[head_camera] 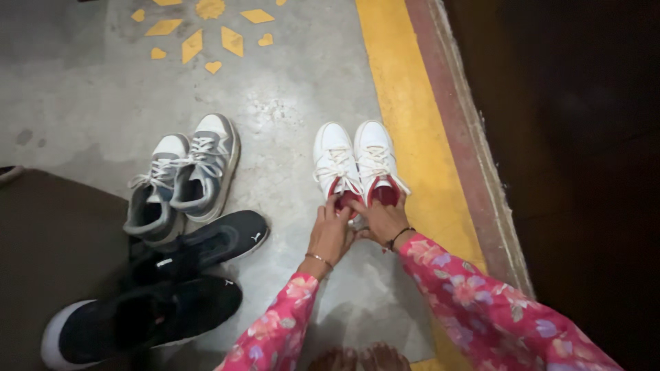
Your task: The person removes laces from a pair of white sneakers, then re-laces them and ties the laces. They then move other shoes aside and place the re-laced white sneakers into a shoebox.
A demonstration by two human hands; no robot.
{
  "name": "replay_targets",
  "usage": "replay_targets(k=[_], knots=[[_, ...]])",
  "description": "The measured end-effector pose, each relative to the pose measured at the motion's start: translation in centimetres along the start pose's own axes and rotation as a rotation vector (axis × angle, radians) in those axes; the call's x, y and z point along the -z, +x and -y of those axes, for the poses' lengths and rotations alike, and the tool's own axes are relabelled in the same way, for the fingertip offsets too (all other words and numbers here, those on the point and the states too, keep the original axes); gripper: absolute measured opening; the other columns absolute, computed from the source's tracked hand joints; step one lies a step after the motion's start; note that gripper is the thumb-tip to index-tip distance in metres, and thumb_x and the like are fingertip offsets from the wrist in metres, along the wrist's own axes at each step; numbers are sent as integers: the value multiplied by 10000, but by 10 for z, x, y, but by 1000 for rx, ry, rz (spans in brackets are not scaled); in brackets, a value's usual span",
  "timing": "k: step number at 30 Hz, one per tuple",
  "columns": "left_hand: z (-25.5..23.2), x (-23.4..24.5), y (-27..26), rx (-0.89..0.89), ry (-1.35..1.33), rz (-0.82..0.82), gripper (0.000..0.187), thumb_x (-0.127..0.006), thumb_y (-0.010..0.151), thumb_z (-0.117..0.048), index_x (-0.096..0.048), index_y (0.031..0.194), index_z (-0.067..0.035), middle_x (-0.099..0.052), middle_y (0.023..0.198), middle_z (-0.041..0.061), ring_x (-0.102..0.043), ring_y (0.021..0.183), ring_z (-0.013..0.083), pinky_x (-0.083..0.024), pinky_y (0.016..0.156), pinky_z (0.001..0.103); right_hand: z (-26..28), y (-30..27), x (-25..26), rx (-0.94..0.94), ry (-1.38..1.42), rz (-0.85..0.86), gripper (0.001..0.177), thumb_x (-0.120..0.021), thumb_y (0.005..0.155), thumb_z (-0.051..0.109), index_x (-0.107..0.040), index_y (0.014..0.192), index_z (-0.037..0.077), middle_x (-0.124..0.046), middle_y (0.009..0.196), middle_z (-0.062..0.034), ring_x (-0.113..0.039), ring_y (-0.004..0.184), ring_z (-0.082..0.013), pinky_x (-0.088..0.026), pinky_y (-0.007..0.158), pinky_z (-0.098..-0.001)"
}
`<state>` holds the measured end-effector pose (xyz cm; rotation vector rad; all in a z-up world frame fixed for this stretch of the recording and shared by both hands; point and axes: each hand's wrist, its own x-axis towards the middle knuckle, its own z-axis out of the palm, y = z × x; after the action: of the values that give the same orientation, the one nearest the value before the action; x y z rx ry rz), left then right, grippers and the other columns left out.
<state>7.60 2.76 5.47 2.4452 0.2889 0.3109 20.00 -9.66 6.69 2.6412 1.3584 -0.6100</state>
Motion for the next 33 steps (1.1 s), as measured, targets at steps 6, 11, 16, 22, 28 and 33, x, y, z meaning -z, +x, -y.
replay_targets(k=[6,11,16,22,28,33], knots=[[6,23,-21,140,-332,-58,624,-708,806,-23,-499,1393,-61,-273,1570,255,-570,1173,435,-495,1002,453,8,22,29,-204,124,391,922,-658,728,846,-494,1491,356,-775,1188,-112,-647,1211,-375,-118,1145,-784],[14,31,-16,126,-303,-175,533,-742,800,-10,-586,1305,-83,-334,1538,237,-578,1187,446,-504,992,445,24,20,16,-311,134,106,779,-746,686,798,-679,1298,320,-658,1287,-121,-660,1147,-356,-119,1072,-795],[28,41,-3,219,-402,-255,452,-687,810,-10,-630,1249,-102,-370,1538,192,-629,1155,366,-544,957,406,14,26,16,-214,173,-186,587,-731,703,708,-768,1113,290,-751,1135,-57,-710,1041,-243,-231,1046,-678],[66,80,12,283,-371,-393,334,-646,858,-29,-668,1182,-107,-403,1506,182,-623,1183,348,-589,897,382,-12,82,100,-127,180,-411,531,-707,803,667,-762,1150,269,-760,996,-100,-715,906,-294,-296,946,-552],[104,117,17,348,-339,-509,289,-631,855,-30,-685,1131,-97,-457,1458,193,-601,1220,364,-575,896,394,-20,187,185,-224,197,-422,396,-664,875,555,-738,1178,312,-755,1092,-59,-699,1042,-306,-260,1047,-689],[137,150,4,323,-38,-593,307,-671,839,-27,-694,1141,-80,-540,1371,225,-537,1290,431,-447,1061,467,-18,255,170,-335,333,-254,288,-697,875,417,-732,1136,302,-672,1256,-27,-602,1228,-304,-197,1038,-837]])
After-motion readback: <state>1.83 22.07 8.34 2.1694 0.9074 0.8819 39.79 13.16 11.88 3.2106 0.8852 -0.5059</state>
